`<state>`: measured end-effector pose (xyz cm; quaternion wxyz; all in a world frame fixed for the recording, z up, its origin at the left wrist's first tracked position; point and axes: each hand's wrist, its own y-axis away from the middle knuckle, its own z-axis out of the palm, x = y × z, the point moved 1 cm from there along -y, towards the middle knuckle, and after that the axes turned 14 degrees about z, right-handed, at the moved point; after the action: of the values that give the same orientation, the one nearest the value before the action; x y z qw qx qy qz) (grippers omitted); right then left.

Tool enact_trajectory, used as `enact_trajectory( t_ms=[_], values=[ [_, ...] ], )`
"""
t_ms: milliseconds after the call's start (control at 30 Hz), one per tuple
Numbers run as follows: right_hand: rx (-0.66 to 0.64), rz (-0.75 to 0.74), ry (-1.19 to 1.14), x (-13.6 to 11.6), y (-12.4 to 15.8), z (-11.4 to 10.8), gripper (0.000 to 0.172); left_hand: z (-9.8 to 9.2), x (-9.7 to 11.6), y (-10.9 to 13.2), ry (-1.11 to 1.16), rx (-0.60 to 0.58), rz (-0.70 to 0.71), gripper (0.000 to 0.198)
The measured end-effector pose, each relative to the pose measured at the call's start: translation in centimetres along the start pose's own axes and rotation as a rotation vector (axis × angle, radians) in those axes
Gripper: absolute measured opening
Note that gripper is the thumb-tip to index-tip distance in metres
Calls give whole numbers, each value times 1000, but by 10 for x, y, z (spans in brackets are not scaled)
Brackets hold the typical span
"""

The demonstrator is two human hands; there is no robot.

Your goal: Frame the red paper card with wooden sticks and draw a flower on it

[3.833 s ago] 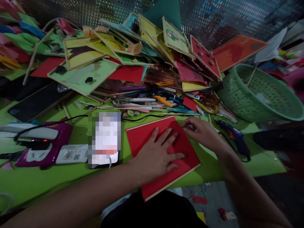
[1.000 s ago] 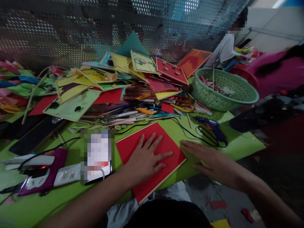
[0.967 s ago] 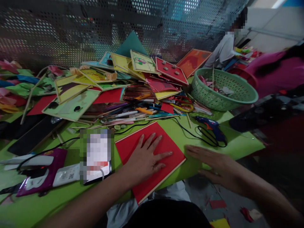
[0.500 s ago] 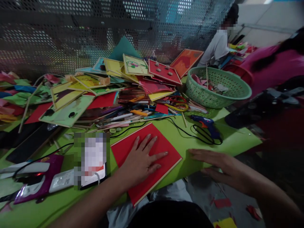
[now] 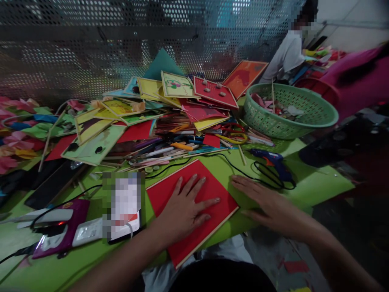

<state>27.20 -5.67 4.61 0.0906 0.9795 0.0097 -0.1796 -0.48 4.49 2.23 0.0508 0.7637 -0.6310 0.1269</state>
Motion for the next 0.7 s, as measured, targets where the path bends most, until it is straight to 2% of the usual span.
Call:
enact_trajectory(
  t_ms=[100, 233, 300, 367, 433, 533, 600, 700],
  values=[
    [-68, -3, -12, 0, 12, -7, 62, 3, -1, 0, -3, 11, 1, 50],
    [51, 19, 41, 5, -21, 2, 68, 4, -1, 0, -16, 18, 9, 51],
    [101, -9, 50, 5, -39, 10, 70, 3, 0, 0, -23, 20, 6, 53],
    [111, -51, 41, 3, -45, 15, 71, 3, 0, 0, -23, 22, 0, 53],
    [86, -86, 19, 1, -35, 15, 72, 3, 0, 0, -8, 26, -3, 51],
    [2, -93, -24, 4, -4, 7, 70, 2, 0, 0, 35, 23, -10, 49],
    [-64, -85, -46, 10, 16, 1, 60, 0, 1, 0, 69, 5, -13, 49],
    [-75, -55, -76, 15, 28, -2, 46, -5, 3, -1, 116, -49, 8, 48]
  ],
)
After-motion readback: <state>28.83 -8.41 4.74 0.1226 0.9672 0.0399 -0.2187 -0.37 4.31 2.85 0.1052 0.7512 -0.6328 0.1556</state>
